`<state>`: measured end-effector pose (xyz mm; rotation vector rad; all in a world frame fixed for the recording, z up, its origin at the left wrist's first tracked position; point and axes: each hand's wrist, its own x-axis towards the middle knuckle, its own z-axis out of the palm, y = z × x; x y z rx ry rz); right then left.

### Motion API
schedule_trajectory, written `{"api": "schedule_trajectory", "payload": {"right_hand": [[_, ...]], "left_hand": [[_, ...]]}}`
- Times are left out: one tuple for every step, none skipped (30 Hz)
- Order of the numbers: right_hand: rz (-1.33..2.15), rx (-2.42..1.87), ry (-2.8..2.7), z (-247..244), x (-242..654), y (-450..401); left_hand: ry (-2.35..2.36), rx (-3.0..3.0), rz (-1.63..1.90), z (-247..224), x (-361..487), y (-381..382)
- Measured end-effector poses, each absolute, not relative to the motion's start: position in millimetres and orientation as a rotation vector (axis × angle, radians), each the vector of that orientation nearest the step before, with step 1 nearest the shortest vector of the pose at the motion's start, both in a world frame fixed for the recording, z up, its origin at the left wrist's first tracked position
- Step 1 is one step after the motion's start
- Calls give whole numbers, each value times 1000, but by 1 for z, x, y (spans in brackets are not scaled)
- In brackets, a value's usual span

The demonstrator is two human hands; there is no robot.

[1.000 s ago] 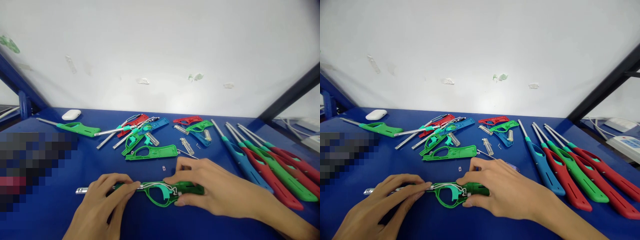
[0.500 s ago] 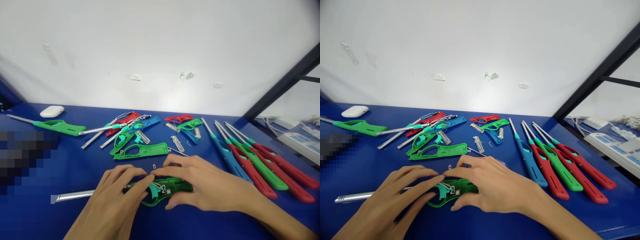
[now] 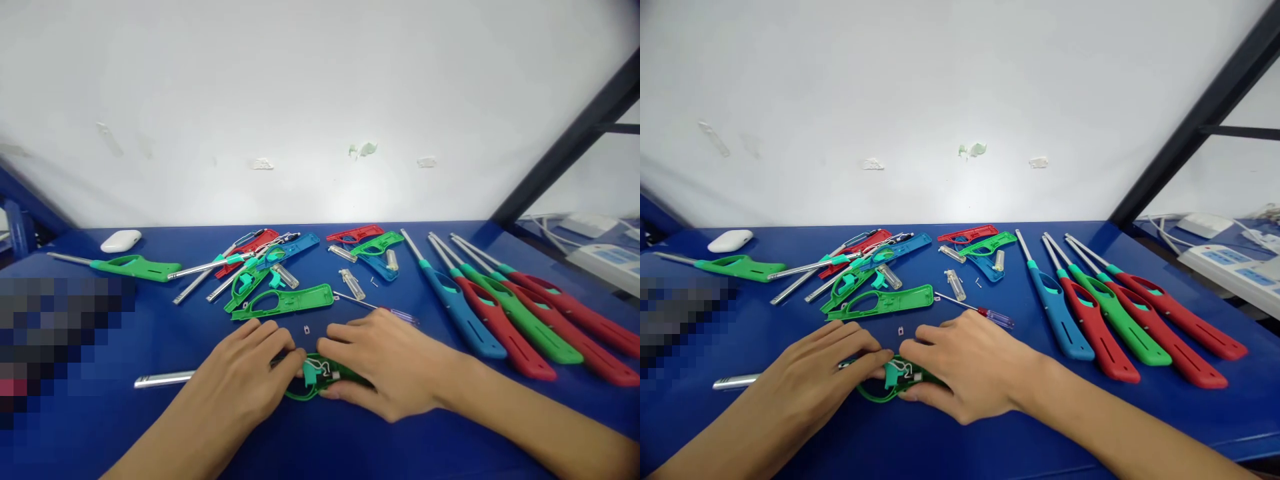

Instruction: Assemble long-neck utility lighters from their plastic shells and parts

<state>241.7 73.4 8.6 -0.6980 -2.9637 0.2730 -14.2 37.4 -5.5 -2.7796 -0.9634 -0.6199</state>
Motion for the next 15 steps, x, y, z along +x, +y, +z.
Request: {"api": "schedule_trajectory", "payload": {"right_hand": [[268, -679, -2970, 8, 242, 74], [266, -662, -2981, 9, 242, 74], [267, -649, -2990, 9, 242, 75], [269, -640, -2996, 9, 241, 76], [275, -631, -3000, 9, 241, 76], [281, -626, -3001, 10, 240, 76], [282, -625, -3001, 10, 240, 77], [281, -624, -3002, 10, 239, 77], [278, -623, -3005, 11, 239, 76], [277, -624, -3009, 11, 239, 76], [279, -625, -3012, 11, 239, 76], [280, -629, -3012, 12, 239, 75], [284, -635, -3009, 12, 239, 75], [288, -646, -3003, 12, 240, 75], [291, -660, -2992, 11, 240, 75]], "left_hand": [[-975, -2772, -647, -8, -14, 38], [-991, -2768, -671, -10, -13, 39], [-1007, -2766, -698, -11, -12, 39], [-1023, -2769, -718, -12, -11, 38], [-1039, -2776, -733, -11, -10, 38], [-1050, -2785, -744, -10, -9, 38], [-1060, -2792, -753, -9, -8, 38], [-1064, -2795, -764, -7, -7, 37], [-1073, -2797, -769, -6, -7, 37], [-1081, -2797, -770, -5, -6, 36], [-1096, -2793, -766, -5, -5, 35], [-1115, -2787, -755, -5, -5, 33], [-1136, -2780, -737, -5, -4, 31], [-1157, -2772, -713, -6, -4, 29], [-1174, -2766, -685, -6, -4, 26]]}}
